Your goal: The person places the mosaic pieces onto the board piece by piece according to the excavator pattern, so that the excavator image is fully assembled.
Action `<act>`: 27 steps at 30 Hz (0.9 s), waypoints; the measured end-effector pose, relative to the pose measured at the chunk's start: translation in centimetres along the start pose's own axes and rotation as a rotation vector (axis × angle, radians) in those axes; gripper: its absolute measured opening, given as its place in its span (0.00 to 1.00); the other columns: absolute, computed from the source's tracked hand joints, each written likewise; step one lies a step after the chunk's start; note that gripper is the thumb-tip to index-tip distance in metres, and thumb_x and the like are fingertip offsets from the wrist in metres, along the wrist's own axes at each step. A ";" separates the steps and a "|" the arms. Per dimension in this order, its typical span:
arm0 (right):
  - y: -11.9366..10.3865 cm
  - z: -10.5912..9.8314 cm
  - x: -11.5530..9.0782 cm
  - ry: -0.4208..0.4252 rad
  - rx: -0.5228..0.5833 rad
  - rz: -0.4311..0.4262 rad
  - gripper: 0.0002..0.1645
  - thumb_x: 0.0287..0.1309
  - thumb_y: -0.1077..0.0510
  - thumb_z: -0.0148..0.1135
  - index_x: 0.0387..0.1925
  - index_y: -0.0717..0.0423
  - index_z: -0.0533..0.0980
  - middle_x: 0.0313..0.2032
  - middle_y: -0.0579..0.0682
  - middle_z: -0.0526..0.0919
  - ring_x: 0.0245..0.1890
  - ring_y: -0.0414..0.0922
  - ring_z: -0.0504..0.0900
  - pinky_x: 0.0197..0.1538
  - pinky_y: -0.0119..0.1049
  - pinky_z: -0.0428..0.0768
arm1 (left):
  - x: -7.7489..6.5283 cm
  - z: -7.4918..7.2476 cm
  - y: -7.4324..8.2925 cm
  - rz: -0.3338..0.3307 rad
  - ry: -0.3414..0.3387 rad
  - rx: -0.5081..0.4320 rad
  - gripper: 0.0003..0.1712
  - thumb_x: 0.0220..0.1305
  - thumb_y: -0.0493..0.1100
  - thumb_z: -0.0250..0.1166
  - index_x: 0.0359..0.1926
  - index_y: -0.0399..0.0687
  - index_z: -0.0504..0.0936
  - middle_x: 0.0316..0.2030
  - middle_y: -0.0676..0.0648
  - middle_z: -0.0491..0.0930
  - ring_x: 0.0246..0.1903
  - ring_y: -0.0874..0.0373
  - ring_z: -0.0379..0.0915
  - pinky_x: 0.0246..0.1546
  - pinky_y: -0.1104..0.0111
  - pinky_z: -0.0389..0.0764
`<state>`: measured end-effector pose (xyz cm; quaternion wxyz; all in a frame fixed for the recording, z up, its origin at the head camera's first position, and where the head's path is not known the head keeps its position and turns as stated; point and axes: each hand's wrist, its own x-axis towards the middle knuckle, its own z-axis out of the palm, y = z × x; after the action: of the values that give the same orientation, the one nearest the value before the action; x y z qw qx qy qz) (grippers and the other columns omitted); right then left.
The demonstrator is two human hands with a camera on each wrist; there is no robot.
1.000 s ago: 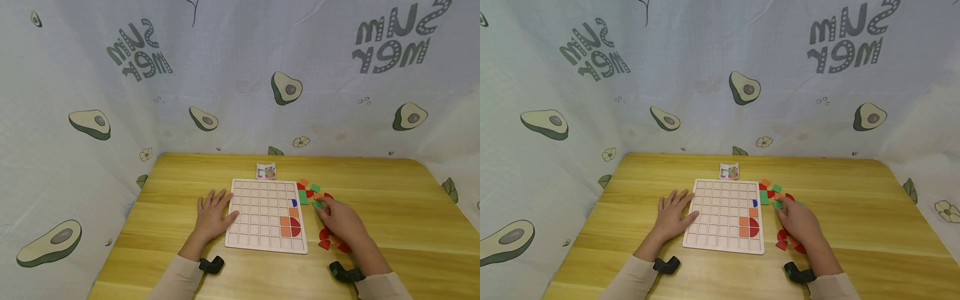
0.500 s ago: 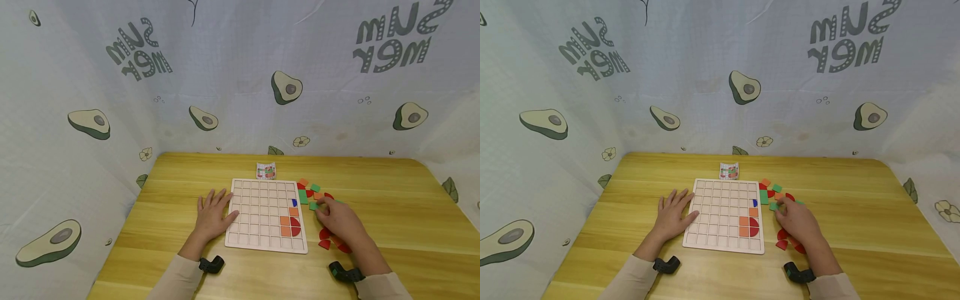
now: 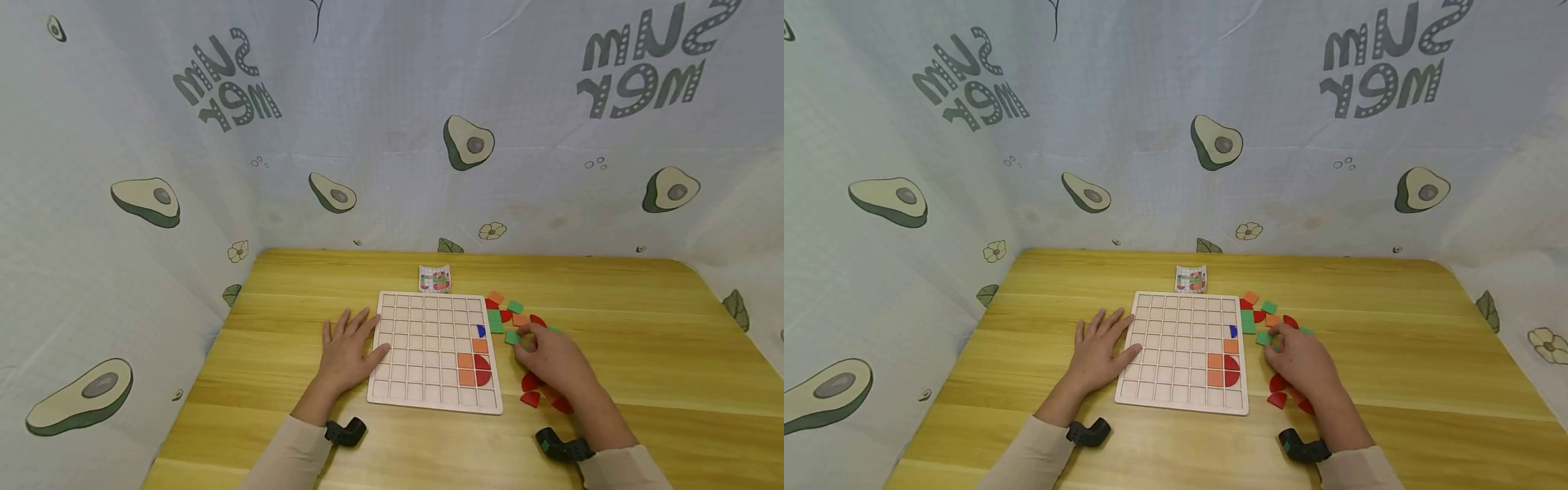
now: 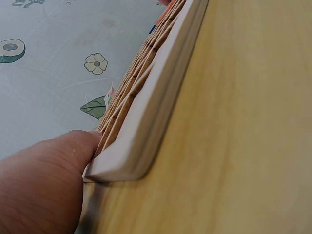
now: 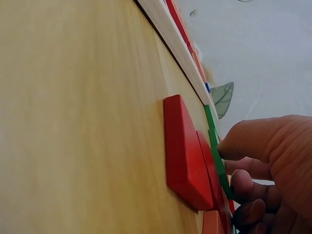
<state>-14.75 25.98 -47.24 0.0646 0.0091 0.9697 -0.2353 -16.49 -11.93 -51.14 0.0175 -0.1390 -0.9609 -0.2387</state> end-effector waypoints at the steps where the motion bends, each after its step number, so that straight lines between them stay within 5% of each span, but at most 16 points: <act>1: 0.0 0.0 0.0 0.001 -0.001 0.001 0.22 0.63 0.52 0.63 0.53 0.62 0.77 0.26 0.49 0.74 0.23 0.44 0.70 0.27 0.36 0.66 | 0.0 0.0 0.0 -0.001 -0.001 0.001 0.37 0.71 0.67 0.57 0.76 0.62 0.68 0.78 0.49 0.60 0.80 0.38 0.44 0.74 0.31 0.37; 16: -0.9 0.3 -0.2 -0.011 0.015 0.046 0.23 0.57 0.54 0.64 0.52 0.61 0.77 0.26 0.50 0.74 0.22 0.44 0.71 0.26 0.36 0.67 | 0.0 0.2 -0.2 0.008 0.005 -0.008 0.37 0.71 0.67 0.56 0.76 0.62 0.67 0.78 0.49 0.60 0.80 0.38 0.44 0.74 0.31 0.36; 27: -1.4 0.5 -0.4 0.019 -0.007 0.006 0.23 0.66 0.50 0.66 0.52 0.65 0.77 0.23 0.48 0.75 0.20 0.43 0.70 0.25 0.35 0.67 | 0.0 0.2 -0.2 0.005 0.004 -0.001 0.37 0.71 0.68 0.56 0.76 0.62 0.67 0.78 0.50 0.60 0.80 0.39 0.44 0.74 0.31 0.36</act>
<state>-14.39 24.55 -46.98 0.0560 0.0142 0.9711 -0.2316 -16.56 -12.01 -51.39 0.0197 -0.1409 -0.9605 -0.2393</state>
